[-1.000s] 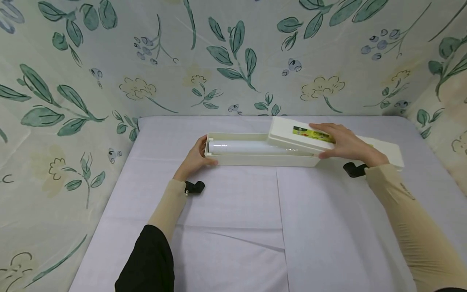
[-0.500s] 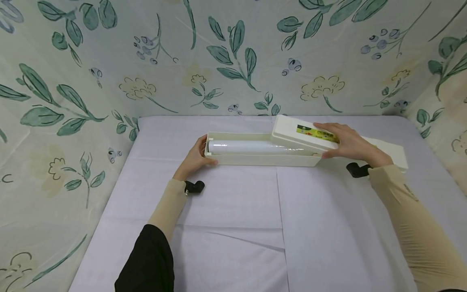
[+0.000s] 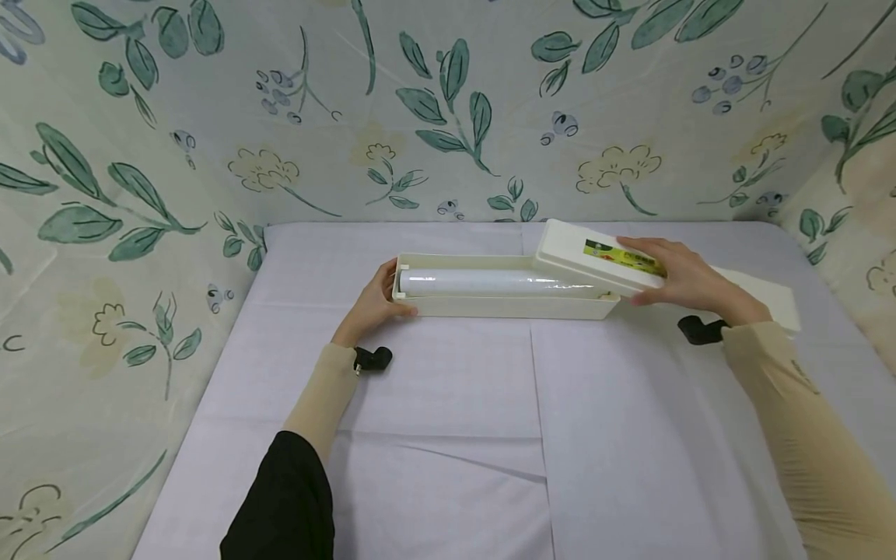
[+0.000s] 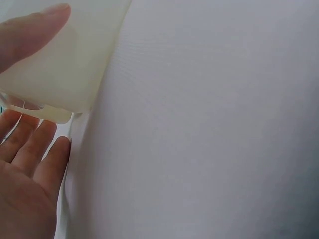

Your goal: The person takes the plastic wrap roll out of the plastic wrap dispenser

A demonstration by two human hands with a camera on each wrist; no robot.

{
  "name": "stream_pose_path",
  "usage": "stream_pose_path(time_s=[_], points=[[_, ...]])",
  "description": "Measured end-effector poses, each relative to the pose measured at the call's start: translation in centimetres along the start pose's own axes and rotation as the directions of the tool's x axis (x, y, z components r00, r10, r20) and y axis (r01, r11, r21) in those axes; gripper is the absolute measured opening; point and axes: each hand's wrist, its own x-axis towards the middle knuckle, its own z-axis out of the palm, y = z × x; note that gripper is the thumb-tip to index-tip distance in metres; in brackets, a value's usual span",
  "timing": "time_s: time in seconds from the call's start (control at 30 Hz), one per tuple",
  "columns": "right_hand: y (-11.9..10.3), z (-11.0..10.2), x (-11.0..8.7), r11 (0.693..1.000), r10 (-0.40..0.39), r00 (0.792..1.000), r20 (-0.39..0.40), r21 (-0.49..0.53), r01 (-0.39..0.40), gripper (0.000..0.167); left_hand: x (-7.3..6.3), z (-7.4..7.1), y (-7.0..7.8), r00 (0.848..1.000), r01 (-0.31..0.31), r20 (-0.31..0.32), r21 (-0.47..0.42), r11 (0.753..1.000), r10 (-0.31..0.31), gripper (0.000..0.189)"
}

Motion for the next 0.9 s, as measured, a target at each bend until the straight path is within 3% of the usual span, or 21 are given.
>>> stream_pose_path(time_s=[0.13,0.3,0.77,0.9], points=[[0.3,-0.2,-0.3,1.0,0.025,1.0,0.011,0.0,-0.025,0.098,0.7,-0.1,-1.6,1.0,0.0,-0.017,0.007,1.0,0.0,0.105],[0.6,-0.3,-0.6,0.999,0.032,0.999,0.021,0.001,-0.032,0.101,0.8,-0.1,-1.9,0.999,-0.016,-0.027,0.028,0.999,0.017,0.104],[1.8,-0.5,-1.4,0.997,0.07,0.997,0.019,-0.014,-0.07,0.104,0.8,-0.1,-1.7,1.0,-0.017,-0.022,0.019,1.0,0.018,0.104],[2.1,-0.6,-1.7,0.996,0.092,0.996,0.019,-0.008,-0.092,0.104,0.2,0.0,-0.4,1.0,-0.02,-0.003,0.001,1.0,0.02,0.103]])
